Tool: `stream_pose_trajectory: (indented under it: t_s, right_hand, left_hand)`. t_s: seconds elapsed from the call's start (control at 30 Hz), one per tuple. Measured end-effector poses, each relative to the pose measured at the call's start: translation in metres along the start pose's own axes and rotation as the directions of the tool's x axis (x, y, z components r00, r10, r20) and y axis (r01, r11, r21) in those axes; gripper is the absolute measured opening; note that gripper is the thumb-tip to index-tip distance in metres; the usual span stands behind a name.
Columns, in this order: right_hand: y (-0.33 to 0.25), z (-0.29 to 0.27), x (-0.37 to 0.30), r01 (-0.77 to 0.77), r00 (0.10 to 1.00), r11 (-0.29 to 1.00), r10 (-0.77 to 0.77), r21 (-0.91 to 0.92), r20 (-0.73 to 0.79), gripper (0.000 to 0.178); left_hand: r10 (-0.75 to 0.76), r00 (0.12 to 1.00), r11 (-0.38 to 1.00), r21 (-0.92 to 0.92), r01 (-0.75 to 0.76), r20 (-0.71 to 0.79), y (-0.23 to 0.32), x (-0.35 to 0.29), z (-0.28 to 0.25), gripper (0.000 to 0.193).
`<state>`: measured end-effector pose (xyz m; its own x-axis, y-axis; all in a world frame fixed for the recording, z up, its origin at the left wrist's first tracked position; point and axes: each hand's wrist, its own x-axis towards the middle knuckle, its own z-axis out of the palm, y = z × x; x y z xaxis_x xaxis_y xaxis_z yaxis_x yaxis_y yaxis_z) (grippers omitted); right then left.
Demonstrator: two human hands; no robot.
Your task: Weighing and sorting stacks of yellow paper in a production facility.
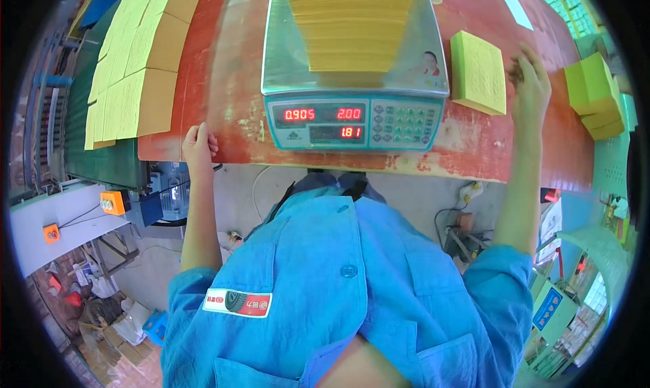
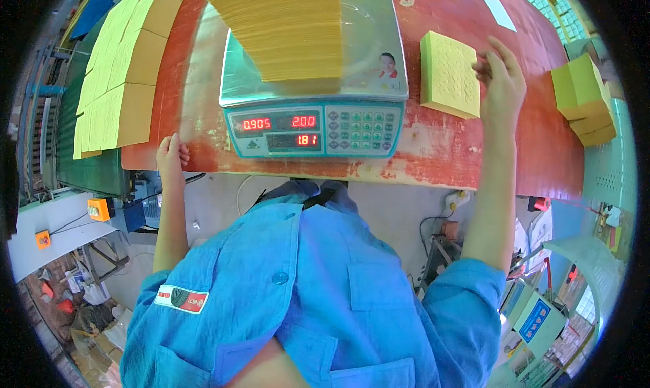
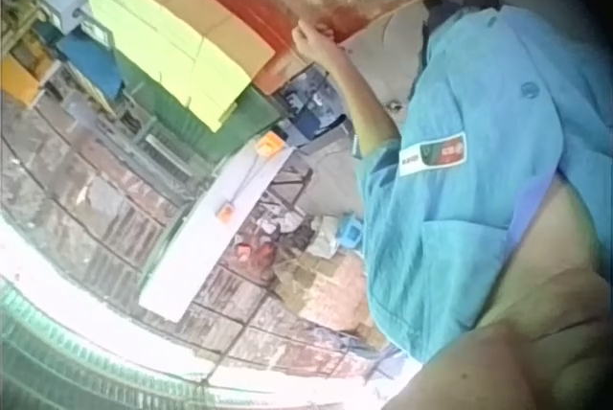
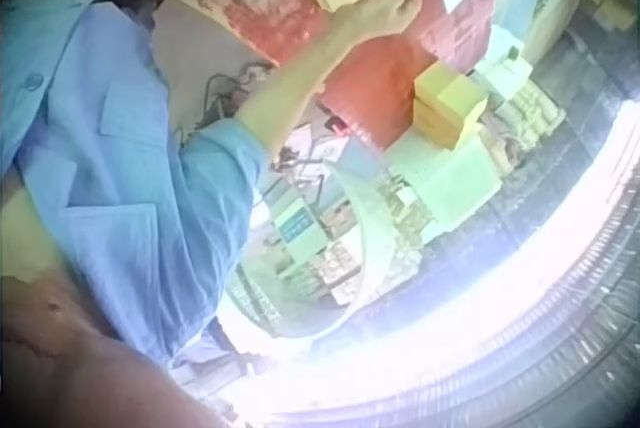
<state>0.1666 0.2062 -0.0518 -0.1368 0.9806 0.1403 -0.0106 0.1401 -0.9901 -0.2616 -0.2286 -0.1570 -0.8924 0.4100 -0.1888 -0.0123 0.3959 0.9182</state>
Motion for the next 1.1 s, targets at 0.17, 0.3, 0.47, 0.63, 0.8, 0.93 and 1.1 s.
stream_pose_trajectory:
  t_s: [0.17,0.3,0.47,0.63,0.8,0.93,1.1]
  right_hand:
    - [-0.019,0.039,-0.006,0.097,0.980,0.994,-0.105,0.053,0.170,0.029]
    - [-0.026,0.057,-0.007,0.108,0.960,0.992,-0.123,0.070,0.251,0.029]
    - [-0.021,0.107,0.018,0.028,0.907,0.987,-0.093,0.160,0.412,0.028]
    - [0.002,0.190,0.057,-0.061,0.878,0.972,-0.057,0.228,0.475,0.036]
    - [0.007,0.235,0.042,-0.202,0.806,0.968,0.079,0.149,0.587,0.061]
    - [0.003,0.228,0.011,-0.134,0.874,0.982,0.054,0.131,0.484,0.063]
    - [-0.002,0.178,-0.040,-0.101,0.836,0.995,0.078,0.011,0.543,0.057]
  left_hand:
    - [0.026,1.000,1.000,-0.005,-0.026,-0.010,-0.011,-0.002,-0.003,0.024]
    - [-0.016,0.999,0.994,-0.109,0.019,0.031,0.011,-0.009,-0.004,0.022]
    - [0.248,0.968,0.951,-0.198,-0.237,0.029,0.137,-0.004,0.019,0.020]
    - [0.682,0.720,0.731,-0.092,-0.676,0.126,0.303,-0.011,0.060,0.029]
    - [0.901,0.336,0.325,0.086,-0.942,0.275,0.413,0.027,0.161,0.028]
    - [0.658,0.276,-0.068,0.420,-0.905,0.701,0.394,0.030,0.195,0.029]
    - [0.534,-0.026,-0.509,0.296,-0.808,0.845,0.361,-0.021,0.153,0.038]
